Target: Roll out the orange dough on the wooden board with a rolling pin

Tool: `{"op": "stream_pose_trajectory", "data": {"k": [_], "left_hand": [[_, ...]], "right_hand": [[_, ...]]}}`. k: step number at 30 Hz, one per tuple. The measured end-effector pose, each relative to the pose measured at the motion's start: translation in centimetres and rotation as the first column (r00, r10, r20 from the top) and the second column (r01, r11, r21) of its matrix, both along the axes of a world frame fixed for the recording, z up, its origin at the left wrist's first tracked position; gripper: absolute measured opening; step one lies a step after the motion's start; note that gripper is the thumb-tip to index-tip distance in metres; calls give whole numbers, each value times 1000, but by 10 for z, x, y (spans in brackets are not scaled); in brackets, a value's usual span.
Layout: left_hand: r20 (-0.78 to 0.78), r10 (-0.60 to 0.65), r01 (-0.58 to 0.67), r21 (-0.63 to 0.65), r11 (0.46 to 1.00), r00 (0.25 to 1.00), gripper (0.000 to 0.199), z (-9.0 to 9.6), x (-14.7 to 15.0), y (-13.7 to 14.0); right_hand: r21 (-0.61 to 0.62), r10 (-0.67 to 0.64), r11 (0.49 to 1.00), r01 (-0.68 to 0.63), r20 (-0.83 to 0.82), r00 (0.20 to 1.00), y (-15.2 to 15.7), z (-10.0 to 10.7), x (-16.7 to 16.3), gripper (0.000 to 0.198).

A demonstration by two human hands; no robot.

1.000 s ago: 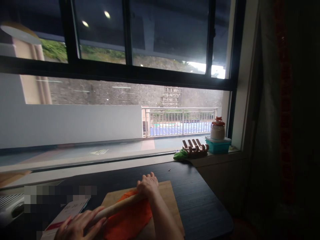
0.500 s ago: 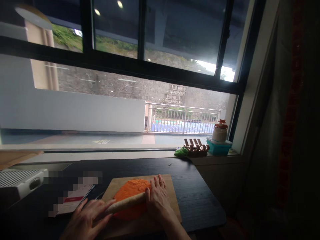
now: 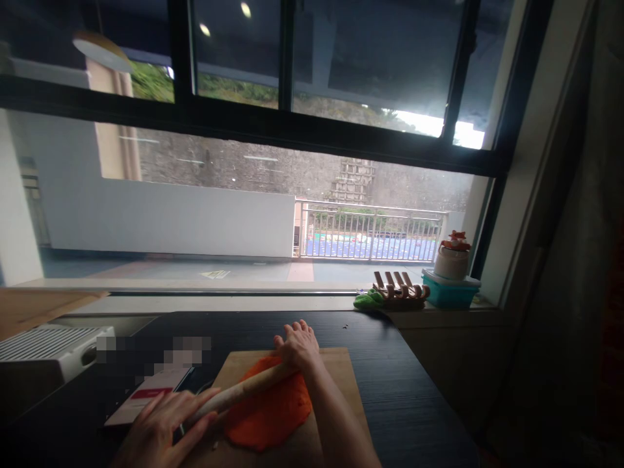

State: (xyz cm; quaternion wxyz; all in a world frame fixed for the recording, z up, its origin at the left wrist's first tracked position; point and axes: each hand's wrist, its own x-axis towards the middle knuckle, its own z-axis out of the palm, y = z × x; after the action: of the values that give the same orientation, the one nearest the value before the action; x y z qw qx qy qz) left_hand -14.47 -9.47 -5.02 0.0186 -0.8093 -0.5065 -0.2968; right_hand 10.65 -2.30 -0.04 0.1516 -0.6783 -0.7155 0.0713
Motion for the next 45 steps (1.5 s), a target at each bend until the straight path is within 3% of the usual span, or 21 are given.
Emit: {"op": "stream_pose_trajectory", "data": {"k": [6, 11, 14, 21, 25, 29, 33, 38, 41, 45], "left_hand": [[-51, -114, 109, -89, 990, 992, 33, 24, 22, -26], [-34, -159, 153, -143, 978, 987, 31, 28, 39, -37], [-22, -124, 120, -128, 985, 992, 31, 28, 39, -34], [20, 5, -5, 9, 1000, 1000, 44, 7, 11, -6], [50, 41, -44, 80, 996, 998, 52, -2, 3, 2], [63, -1, -4, 68, 998, 998, 48, 7, 8, -11], [55, -82, 83, -6, 997, 995, 37, 20, 18, -31], [68, -144, 149, -72, 986, 987, 31, 21, 30, -46], [88, -136, 143, -82, 986, 987, 29, 19, 33, -46], [98, -90, 94, -40, 995, 991, 29, 15, 27, -35]], "right_hand": [[107, 41, 993, -42, 16, 999, -71, -9, 26, 40], [133, 63, 989, -61, -7, 998, -113, -26, 44, 51], [95, 45, 994, -47, 29, 999, -100, -21, 41, 50], [6, 29, 1000, -29, 73, 997, -10, -1, 11, 41], [-16, 10, 1000, -9, 67, 998, 17, -3, 2, 44], [-30, 27, 999, -25, 50, 998, 4, -2, 8, 44], [-30, 49, 998, -48, 36, 998, -38, -3, 28, 44], [92, 72, 993, -73, 14, 997, -89, -21, 49, 49], [120, 34, 992, -33, -6, 999, -87, -23, 49, 48], [27, -30, 999, 30, 32, 999, -43, -11, 28, 44]]}}
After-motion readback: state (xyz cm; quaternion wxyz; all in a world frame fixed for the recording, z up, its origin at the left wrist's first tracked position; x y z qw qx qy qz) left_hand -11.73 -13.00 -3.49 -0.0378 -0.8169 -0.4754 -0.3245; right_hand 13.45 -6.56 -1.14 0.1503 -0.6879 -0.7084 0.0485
